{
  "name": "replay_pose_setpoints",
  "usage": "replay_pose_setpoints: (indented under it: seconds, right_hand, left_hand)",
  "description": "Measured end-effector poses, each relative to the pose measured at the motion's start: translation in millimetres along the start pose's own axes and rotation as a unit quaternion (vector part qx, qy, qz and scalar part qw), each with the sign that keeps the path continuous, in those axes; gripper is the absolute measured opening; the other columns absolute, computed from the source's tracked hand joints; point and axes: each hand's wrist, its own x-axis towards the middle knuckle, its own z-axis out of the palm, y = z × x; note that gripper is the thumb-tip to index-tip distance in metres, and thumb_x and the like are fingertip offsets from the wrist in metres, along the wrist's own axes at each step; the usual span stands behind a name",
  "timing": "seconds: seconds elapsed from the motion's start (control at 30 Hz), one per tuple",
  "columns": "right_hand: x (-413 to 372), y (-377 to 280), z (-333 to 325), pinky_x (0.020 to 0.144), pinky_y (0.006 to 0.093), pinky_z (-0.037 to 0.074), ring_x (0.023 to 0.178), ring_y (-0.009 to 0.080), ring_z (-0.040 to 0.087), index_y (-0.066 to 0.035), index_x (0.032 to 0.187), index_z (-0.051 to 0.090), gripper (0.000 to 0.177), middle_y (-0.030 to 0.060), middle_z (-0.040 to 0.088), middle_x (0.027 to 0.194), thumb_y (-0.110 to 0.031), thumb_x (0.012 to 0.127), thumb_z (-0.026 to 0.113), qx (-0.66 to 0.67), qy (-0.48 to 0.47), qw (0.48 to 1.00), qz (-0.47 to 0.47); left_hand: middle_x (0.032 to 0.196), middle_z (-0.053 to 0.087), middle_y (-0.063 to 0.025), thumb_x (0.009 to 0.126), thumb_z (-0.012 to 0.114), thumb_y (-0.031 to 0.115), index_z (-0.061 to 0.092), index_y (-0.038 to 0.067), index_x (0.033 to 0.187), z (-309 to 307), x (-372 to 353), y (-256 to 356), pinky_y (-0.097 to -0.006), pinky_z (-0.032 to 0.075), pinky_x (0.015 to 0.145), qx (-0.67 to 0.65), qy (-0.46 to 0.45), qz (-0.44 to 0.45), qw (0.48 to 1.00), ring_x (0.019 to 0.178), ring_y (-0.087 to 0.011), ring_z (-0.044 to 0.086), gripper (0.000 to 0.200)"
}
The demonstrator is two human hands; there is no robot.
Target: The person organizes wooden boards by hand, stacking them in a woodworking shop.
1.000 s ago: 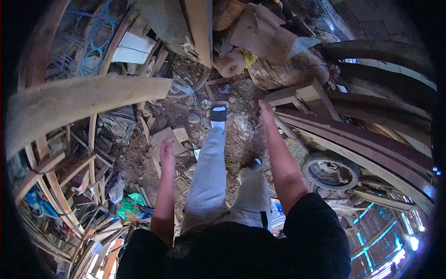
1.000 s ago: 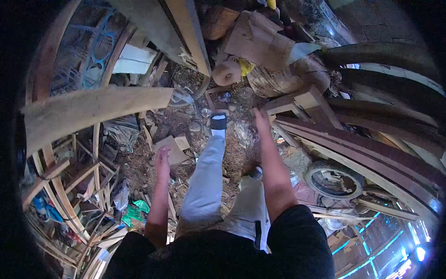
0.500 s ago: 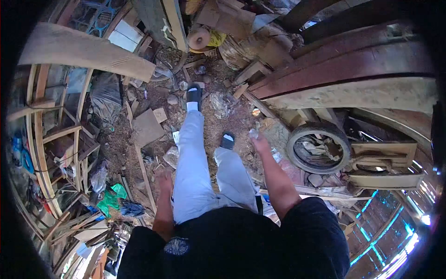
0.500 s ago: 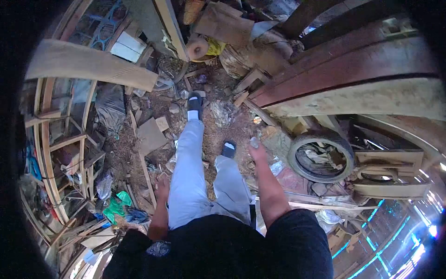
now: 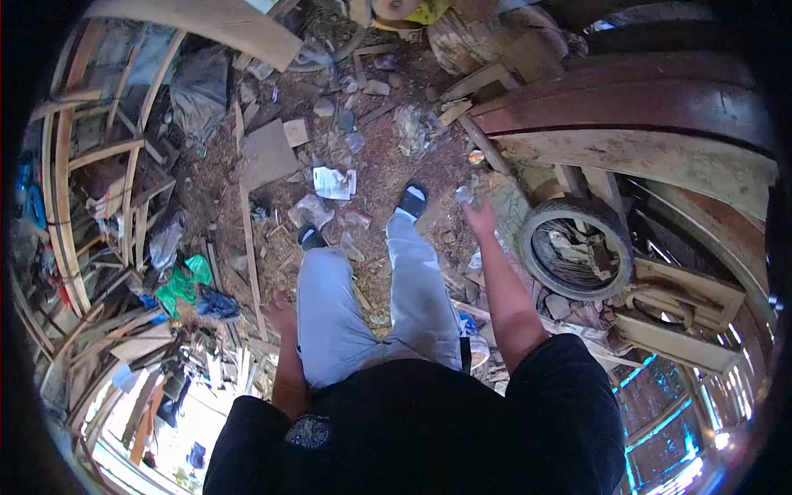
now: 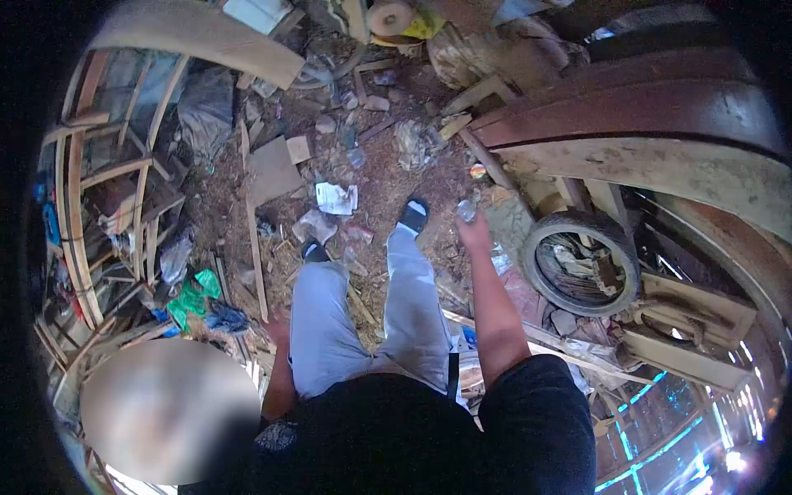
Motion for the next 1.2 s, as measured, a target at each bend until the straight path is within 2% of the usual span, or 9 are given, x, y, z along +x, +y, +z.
replay_pose_setpoints:
  seconds: [0.5,0.6,0.73,0.8,0.9,0.97,1.03,1.13,1.2]
  right_hand:
    - [-85,-91,54,0.114,0.044,0.038,0.135,0.041,0.048,-0.002,0.15,0.042,0.092,0.0283,0.05,0.145,-0.047,0.079,0.08,-0.036,0.084,0.972,-0.216]
    - [-143,-86,54,0.113,0.0428,0.037,0.136,0.0406,0.047,0.001,0.148,0.042,0.089,0.0291,0.05,0.145,-0.041,0.08,0.08,-0.012,0.113,0.963,-0.245]
    - [-233,-74,82,0.114,0.045,0.036,0.136,0.0419,0.046,-0.003,0.149,0.044,0.088,0.031,0.049,0.144,-0.047,0.08,0.078,-0.013,0.178,0.97,-0.164]
    - [-273,-80,101,0.114,0.0462,0.035,0.136,0.0423,0.045,-0.006,0.149,0.044,0.088,0.0312,0.048,0.144,-0.048,0.08,0.077,-0.027,0.209,0.966,-0.152]
    - [-344,-126,143,0.116,0.0486,0.032,0.138,0.043,0.042,-0.009,0.152,0.041,0.09,0.0311,0.044,0.148,-0.052,0.081,0.076,-0.095,0.197,0.972,-0.081]
    - [-369,-154,176,0.116,0.0532,0.03,0.141,0.0425,0.039,-0.012,0.154,0.038,0.091,0.0281,0.039,0.152,-0.056,0.082,0.073,-0.169,0.201,0.96,-0.1]
    - [-377,-179,211,0.116,0.055,0.029,0.141,0.0425,0.038,-0.012,0.154,0.038,0.09,0.0257,0.039,0.154,-0.056,0.083,0.072,-0.176,0.195,0.953,-0.153]
    - [-408,-214,256,0.115,0.0627,0.024,0.142,0.0411,0.037,-0.015,0.155,0.037,0.089,0.0203,0.04,0.154,-0.054,0.083,0.073,-0.172,0.196,0.935,-0.24]
    - [-438,-239,273,0.114,0.0687,0.02,0.143,0.0397,0.037,-0.018,0.156,0.034,0.089,0.0173,0.042,0.153,-0.051,0.083,0.073,-0.17,0.203,0.918,-0.294]
  left_hand:
    - [0.152,0.04,-0.024,0.102,0.038,0.059,0.056,0.009,0.137,-48,34,-111,-0.057,0.047,0.1,-0.04,0.106,-0.128,0.985,0.127,-0.0456,0.053,0.064]
    - [0.106,0.07,-0.0195,0.095,0.055,0.049,0.068,0.009,0.11,-66,72,-138,-0.0564,0.052,0.081,-0.104,0.063,-0.115,0.986,0.099,-0.0392,0.068,0.045]
    - [0.089,0.069,-0.0204,0.096,0.057,0.039,0.065,0.005,0.091,-76,149,-173,-0.0549,0.054,0.081,-0.096,0.043,-0.042,0.994,0.087,-0.0407,0.067,0.036]
    - [0.076,0.067,-0.0206,0.094,0.059,0.04,0.068,0.005,0.087,-86,179,-187,-0.0528,0.054,0.073,-0.33,0.235,0.08,0.911,0.073,-0.0434,0.066,0.037]
    - [0.072,0.065,-0.0223,0.089,0.066,0.038,0.068,0.004,0.095,-115,222,-217,-0.0515,0.052,0.066,-0.296,0.432,0.171,0.835,0.067,-0.0447,0.064,0.034]
    - [0.077,0.066,-0.0208,0.085,0.074,0.031,0.065,0.003,0.112,-95,247,-269,-0.0498,0.05,0.064,-0.303,-0.001,-0.006,0.953,0.07,-0.0414,0.065,0.04]
    - [0.082,0.067,-0.0223,0.086,0.074,0.033,0.066,0.0,0.108,-90,252,-305,-0.047,0.051,0.066,-0.303,-0.019,-0.04,0.952,0.074,-0.0408,0.066,0.04]
    - [0.088,0.07,-0.0228,0.089,0.065,0.054,0.067,0.003,0.107,-61,256,-368,-0.0493,0.051,0.071,-0.44,0.129,0.048,0.888,0.082,-0.0406,0.069,0.054]
    - [0.097,0.07,-0.022,0.087,0.067,0.056,0.065,0.005,0.116,-65,247,-409,-0.0491,0.052,0.076,-0.418,0.031,0.001,0.908,0.089,-0.04,0.068,0.058]
